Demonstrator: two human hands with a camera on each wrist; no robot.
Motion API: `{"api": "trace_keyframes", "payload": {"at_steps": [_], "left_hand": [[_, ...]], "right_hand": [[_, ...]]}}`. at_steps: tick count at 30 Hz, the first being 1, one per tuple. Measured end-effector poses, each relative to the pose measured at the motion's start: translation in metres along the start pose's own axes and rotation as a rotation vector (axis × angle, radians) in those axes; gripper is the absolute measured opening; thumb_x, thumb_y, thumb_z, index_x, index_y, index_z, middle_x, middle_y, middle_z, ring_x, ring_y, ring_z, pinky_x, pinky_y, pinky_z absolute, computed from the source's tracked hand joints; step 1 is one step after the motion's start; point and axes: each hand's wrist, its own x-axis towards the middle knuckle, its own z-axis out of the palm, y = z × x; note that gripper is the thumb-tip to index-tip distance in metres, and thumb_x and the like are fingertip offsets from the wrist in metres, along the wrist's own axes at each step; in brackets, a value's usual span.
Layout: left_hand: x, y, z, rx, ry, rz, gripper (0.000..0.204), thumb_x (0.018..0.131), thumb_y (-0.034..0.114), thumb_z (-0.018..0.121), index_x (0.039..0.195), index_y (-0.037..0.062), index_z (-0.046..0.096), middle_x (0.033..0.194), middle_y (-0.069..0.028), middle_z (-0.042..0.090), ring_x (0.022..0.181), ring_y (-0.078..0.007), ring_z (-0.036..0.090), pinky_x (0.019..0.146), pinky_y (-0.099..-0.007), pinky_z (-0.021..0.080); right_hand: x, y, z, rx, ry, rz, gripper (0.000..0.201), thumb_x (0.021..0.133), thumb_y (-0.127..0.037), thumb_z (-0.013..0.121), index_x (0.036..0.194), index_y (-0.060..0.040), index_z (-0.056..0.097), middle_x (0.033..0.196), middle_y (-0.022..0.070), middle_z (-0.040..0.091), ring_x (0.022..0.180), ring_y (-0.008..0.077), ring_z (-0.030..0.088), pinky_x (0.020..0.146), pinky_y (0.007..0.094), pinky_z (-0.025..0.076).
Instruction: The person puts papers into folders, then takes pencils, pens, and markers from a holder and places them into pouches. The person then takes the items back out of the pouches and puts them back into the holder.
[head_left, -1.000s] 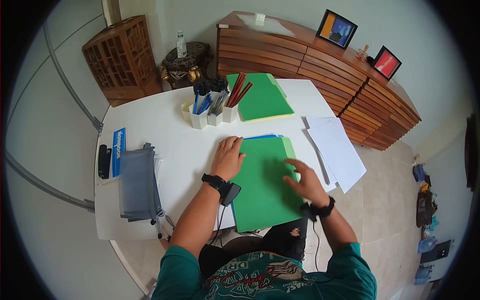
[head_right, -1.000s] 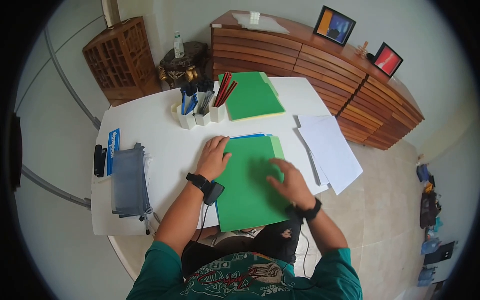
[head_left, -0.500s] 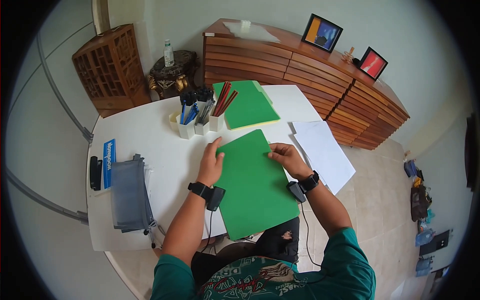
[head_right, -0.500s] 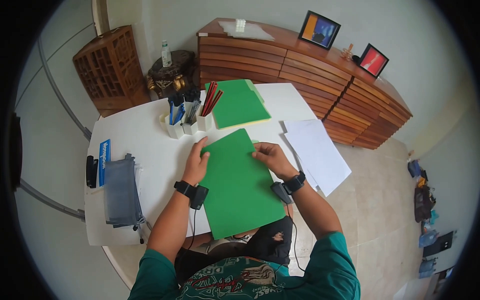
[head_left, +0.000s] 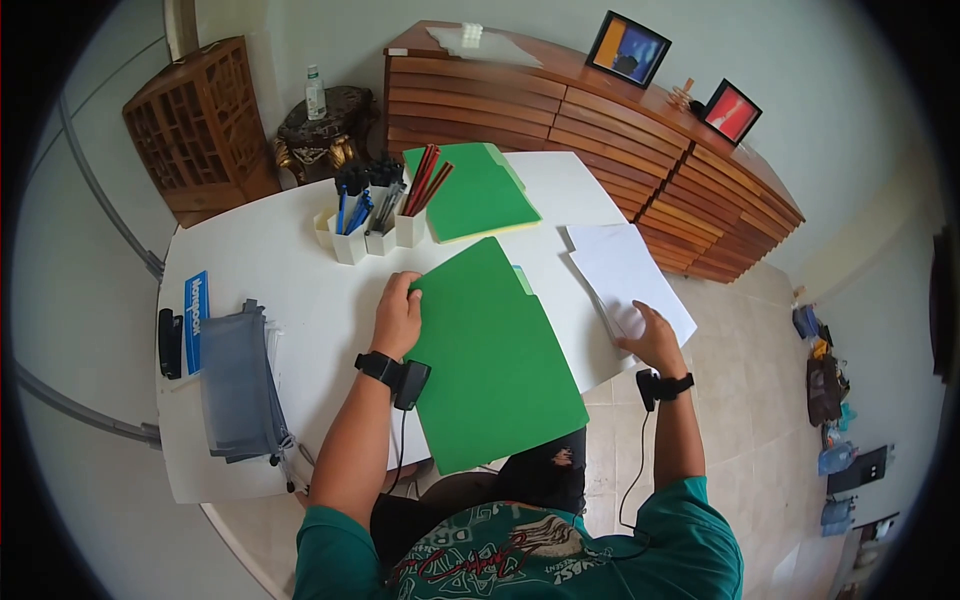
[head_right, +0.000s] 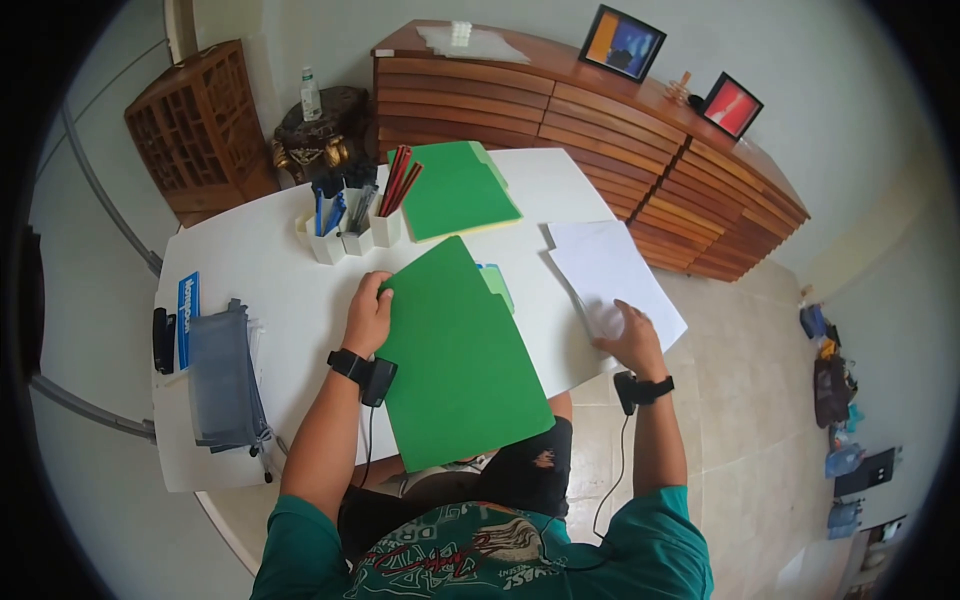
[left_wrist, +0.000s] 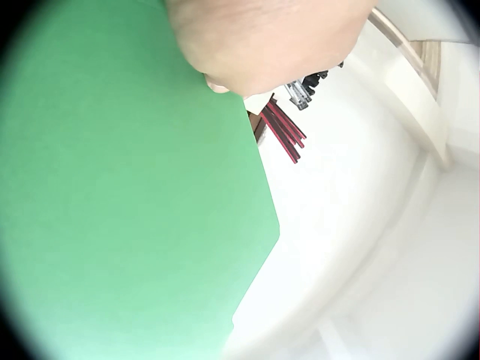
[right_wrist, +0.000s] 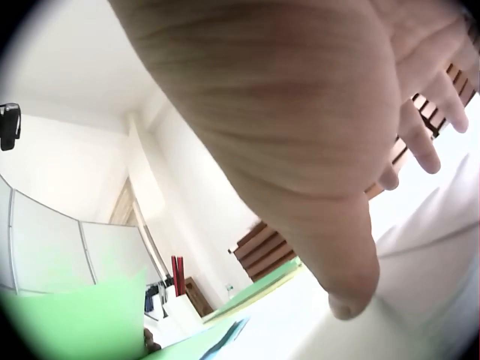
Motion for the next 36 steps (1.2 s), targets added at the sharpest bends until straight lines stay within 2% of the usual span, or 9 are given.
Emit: {"api": "trace_keyframes", "payload": {"at_steps": [2, 5, 6, 7, 9, 10, 14, 23, 36], "left_hand": [[0.000, -0.001, 0.001, 0.000, 0.005, 0.006, 0.019, 0.093, -0.002, 0.054, 0.112, 0.0016, 0.054, 0.108, -0.0177, 0.059, 0.104, -0.0401, 0.059, 0.090, -0.0442, 0.047], [-0.001, -0.001, 0.001, 0.003, 0.012, 0.011, 0.020, 0.093, -0.001, 0.054, 0.113, 0.0016, 0.055, 0.108, -0.0177, 0.059, 0.104, -0.0399, 0.059, 0.090, -0.0438, 0.047], [0.000, -0.001, 0.001, 0.005, 0.008, 0.014, 0.021, 0.092, -0.001, 0.055, 0.113, 0.0016, 0.055, 0.108, -0.0177, 0.059, 0.104, -0.0398, 0.059, 0.090, -0.0438, 0.048], [0.000, 0.000, 0.003, 0.000, 0.002, 0.011, 0.021, 0.092, -0.001, 0.055, 0.113, 0.0016, 0.055, 0.108, -0.0177, 0.059, 0.104, -0.0398, 0.059, 0.090, -0.0438, 0.048], [0.000, 0.000, 0.001, 0.030, -0.006, 0.015, 0.021, 0.092, -0.001, 0.055, 0.113, 0.0015, 0.055, 0.109, -0.0176, 0.059, 0.104, -0.0397, 0.059, 0.090, -0.0436, 0.048], [0.001, 0.000, 0.001, 0.032, -0.007, 0.015, 0.021, 0.092, -0.001, 0.055, 0.113, 0.0015, 0.055, 0.109, -0.0176, 0.059, 0.104, -0.0397, 0.059, 0.090, -0.0436, 0.048], [0.001, 0.000, 0.001, 0.028, 0.001, 0.035, 0.021, 0.092, 0.000, 0.055, 0.113, 0.0012, 0.055, 0.109, -0.0176, 0.059, 0.103, -0.0396, 0.059, 0.090, -0.0435, 0.048], [0.000, 0.001, -0.001, 0.037, -0.007, 0.016, 0.022, 0.092, 0.000, 0.055, 0.114, 0.0009, 0.056, 0.111, -0.0182, 0.060, 0.105, -0.0399, 0.059, 0.091, -0.0433, 0.048], [0.001, 0.001, -0.001, 0.061, -0.038, -0.003, 0.025, 0.092, -0.001, 0.055, 0.117, -0.0001, 0.056, 0.114, -0.0189, 0.060, 0.108, -0.0406, 0.058, 0.094, -0.0443, 0.047]], "right_hand": [[-0.018, 0.013, -0.011, -0.048, 0.075, -0.142, 0.090, 0.057, -0.020, 0.091, 0.138, -0.0059, 0.055, 0.137, 0.0252, 0.057, 0.132, 0.0410, 0.050, 0.120, 0.0515, 0.029], [-0.050, 0.022, -0.029, -0.199, -0.040, -0.189, 0.093, 0.055, -0.017, 0.092, 0.139, -0.0083, 0.054, 0.141, 0.0243, 0.054, 0.135, 0.0431, 0.046, 0.122, 0.0520, 0.027], [-0.062, 0.014, -0.029, -0.314, 0.064, -0.207, 0.072, 0.064, -0.009, 0.084, 0.132, -0.0086, 0.060, 0.134, 0.0194, 0.060, 0.127, 0.0398, 0.053, 0.114, 0.0486, 0.040], [-0.066, 0.021, -0.025, -0.318, 0.060, -0.201, 0.072, 0.064, -0.009, 0.084, 0.132, -0.0086, 0.060, 0.134, 0.0194, 0.060, 0.127, 0.0398, 0.053, 0.114, 0.0486, 0.040], [-0.065, 0.036, -0.009, -0.159, 0.091, -0.123, 0.042, 0.076, -0.003, 0.073, 0.117, -0.0079, 0.069, 0.118, 0.0146, 0.069, 0.113, 0.0344, 0.062, 0.094, 0.0432, 0.053], [-0.063, 0.035, -0.007, -0.194, 0.248, -0.226, 0.023, 0.083, 0.001, 0.063, 0.102, -0.0070, 0.073, 0.101, 0.0102, 0.073, 0.094, 0.0299, 0.068, 0.075, 0.0398, 0.056], [-0.051, 0.021, -0.008, -0.159, 0.415, -0.241, 0.019, 0.087, -0.002, 0.063, 0.102, -0.0076, 0.074, 0.094, 0.0109, 0.074, 0.084, 0.0301, 0.070, 0.072, 0.0389, 0.057], [-0.036, -0.007, 0.023, -0.271, 0.298, -0.221, 0.019, 0.089, -0.013, 0.062, 0.105, -0.0073, 0.072, 0.093, 0.0099, 0.073, 0.083, 0.0296, 0.069, 0.070, 0.0417, 0.056], [-0.040, -0.025, 0.029, -0.270, 0.355, -0.155, 0.016, 0.088, -0.022, 0.067, 0.093, -0.0079, 0.074, 0.092, 0.0099, 0.074, 0.084, 0.0306, 0.069, 0.069, 0.0415, 0.056]]}}
